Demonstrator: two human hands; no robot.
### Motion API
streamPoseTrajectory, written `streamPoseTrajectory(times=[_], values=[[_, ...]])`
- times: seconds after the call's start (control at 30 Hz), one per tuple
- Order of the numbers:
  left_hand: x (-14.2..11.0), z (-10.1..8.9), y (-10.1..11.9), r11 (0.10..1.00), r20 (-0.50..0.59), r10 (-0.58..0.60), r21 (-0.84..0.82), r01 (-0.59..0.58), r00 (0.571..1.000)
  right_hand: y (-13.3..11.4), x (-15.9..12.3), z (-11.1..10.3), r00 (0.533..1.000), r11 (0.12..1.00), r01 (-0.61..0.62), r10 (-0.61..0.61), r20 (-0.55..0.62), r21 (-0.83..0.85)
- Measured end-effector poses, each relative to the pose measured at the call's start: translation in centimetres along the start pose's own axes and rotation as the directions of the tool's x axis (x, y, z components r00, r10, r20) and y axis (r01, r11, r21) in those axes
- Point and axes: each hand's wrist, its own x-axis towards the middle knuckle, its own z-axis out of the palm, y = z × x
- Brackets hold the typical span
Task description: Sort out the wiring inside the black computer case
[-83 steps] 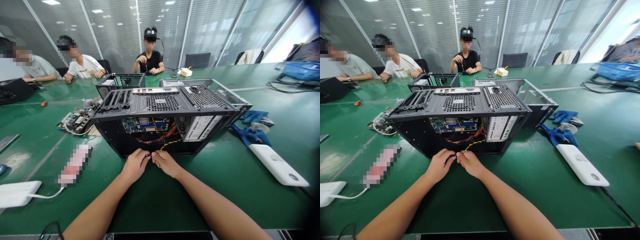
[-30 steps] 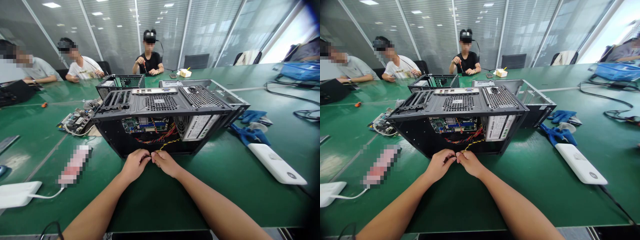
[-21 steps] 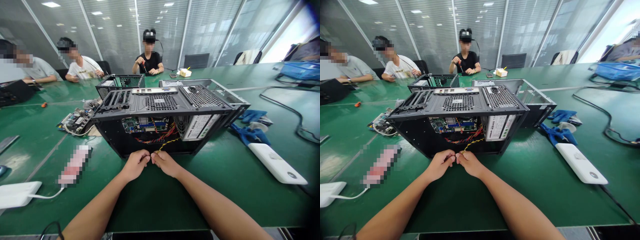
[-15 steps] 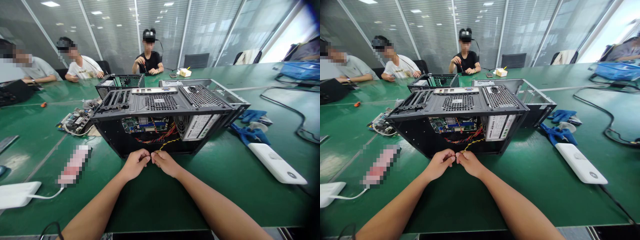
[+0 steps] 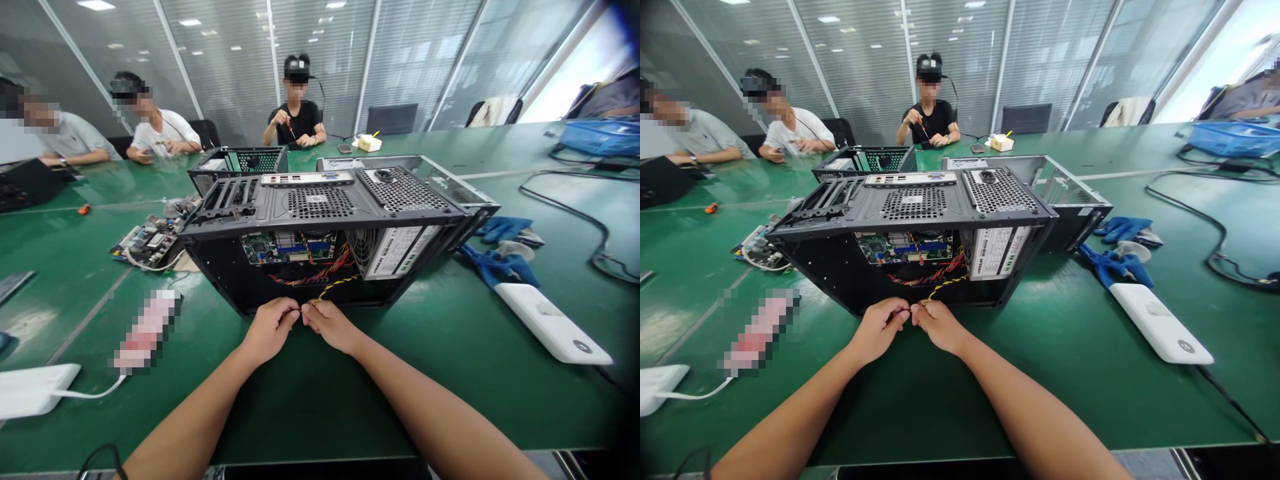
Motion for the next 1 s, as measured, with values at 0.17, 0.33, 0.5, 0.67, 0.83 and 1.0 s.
streamPoseTrajectory(times=[0.17,0.33,0.5,0.67,0.83,1.0], values=[[0.2,-0.02,0.02,0.962,0.109,-0.117,-0.235,0.14,0.987,-0.55,-0.17,-0.06,1.0,1.0,0.016,-0.016,0.016,-0.025],[0.23,0.22,-0.62,0.913,0.173,-0.136,-0.36,0.191,0.975,-0.62,-0.23,-0.04,1.0,0.999,0.02,-0.019,0.018,-0.027],[-0.02,0.35,-0.46,0.977,0.055,-0.111,-0.177,0.119,0.992,-0.32,-0.15,0.06,1.0,1.0,-0.021,0.021,-0.012,0.018],[-0.22,0.58,-0.36,0.999,-0.085,0.013,0.039,-0.01,0.996,0.03,0.03,0.16,0.998,0.998,-0.042,0.044,-0.045,0.043],[-0.2,0.57,-0.21,0.998,-0.049,0.025,0.058,-0.023,0.998,0.12,0.02,0.05,0.999,1.0,-0.025,0.025,-0.034,0.011],[-0.12,0.37,-0.03,0.992,0.055,-0.093,-0.084,0.097,0.994,-0.24,-0.14,-0.08,1.0,0.999,0.015,-0.016,-0.006,-0.05]])
